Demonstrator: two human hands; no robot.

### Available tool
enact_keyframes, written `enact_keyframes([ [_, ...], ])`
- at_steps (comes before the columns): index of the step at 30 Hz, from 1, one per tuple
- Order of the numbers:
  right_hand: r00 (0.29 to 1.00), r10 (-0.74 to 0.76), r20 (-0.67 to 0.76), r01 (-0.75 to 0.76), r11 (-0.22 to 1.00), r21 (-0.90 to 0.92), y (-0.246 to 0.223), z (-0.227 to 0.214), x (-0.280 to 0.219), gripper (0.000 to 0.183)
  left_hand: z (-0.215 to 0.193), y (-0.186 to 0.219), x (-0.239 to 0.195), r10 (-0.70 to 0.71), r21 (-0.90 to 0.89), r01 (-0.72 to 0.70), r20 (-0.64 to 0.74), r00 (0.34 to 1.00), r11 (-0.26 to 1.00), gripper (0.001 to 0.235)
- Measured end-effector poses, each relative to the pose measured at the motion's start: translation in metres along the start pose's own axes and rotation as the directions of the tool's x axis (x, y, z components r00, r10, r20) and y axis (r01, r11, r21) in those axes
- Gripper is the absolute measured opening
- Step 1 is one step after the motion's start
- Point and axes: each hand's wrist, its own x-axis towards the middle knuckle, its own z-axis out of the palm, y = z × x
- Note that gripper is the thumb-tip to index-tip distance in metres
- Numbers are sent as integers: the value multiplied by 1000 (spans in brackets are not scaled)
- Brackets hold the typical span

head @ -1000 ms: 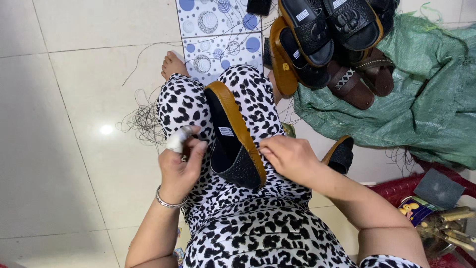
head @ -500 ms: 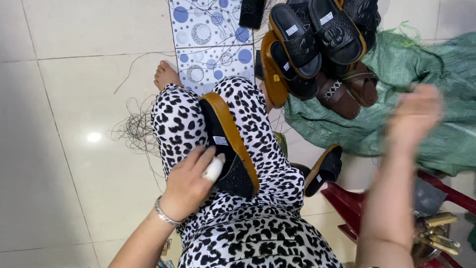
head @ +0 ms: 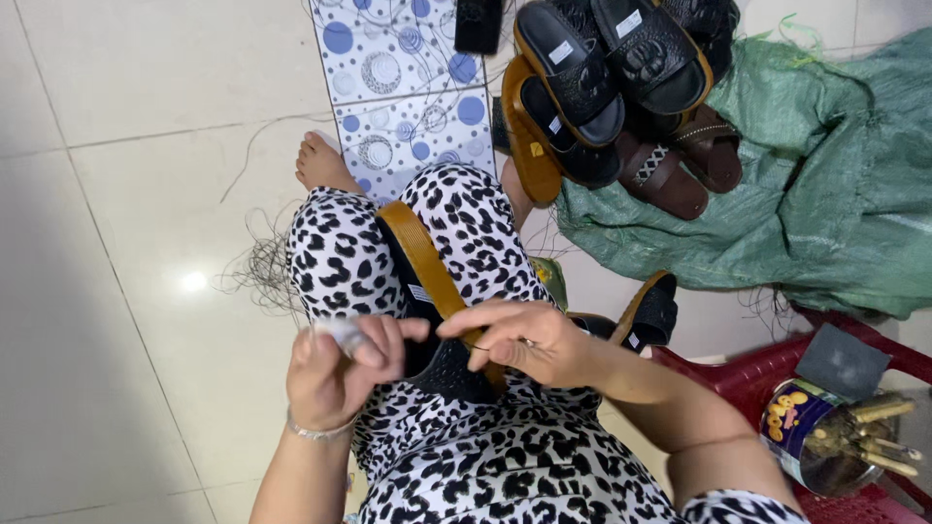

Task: The person sits on the floor and sews a black slip-on shoe with a yellow sole using a needle and thread. They repeatedly pass the needle through the shoe's upper and pull the thread tight to secure the stitches.

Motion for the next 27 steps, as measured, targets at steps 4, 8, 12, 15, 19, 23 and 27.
enact_keyframes([
  [4,991,31,-128,43,840,541,57,10,-9,45,-7,-17,-12,-23,-107,-33,-478,878,994,54],
  [8,975,27,-220,58,927,370,65,-5,-28,50,-7,-7,2,-67,-71,43,-376,924,997,64],
  [12,868,284,-407,-312,950,-4,30,-80,-36,9,-10,58,-11,-10,369,160,-377,926,916,51],
  [15,841,126,-526,-396,806,-440,1,-91,-35,51,-10,76,-22,285,914,338,-394,874,225,22],
  [19,977,133,-168,-214,669,-712,-2,-53,-36,40,32,42,1,299,916,130,-255,920,380,14],
  [23,977,206,55,-102,677,-729,-25,-34,-17,36,34,10,-10,-181,703,310,-254,950,640,23],
  [27,979,197,59,-90,669,-738,-29,-35,-7,33,34,5,-18,-391,618,469,-269,880,632,33],
])
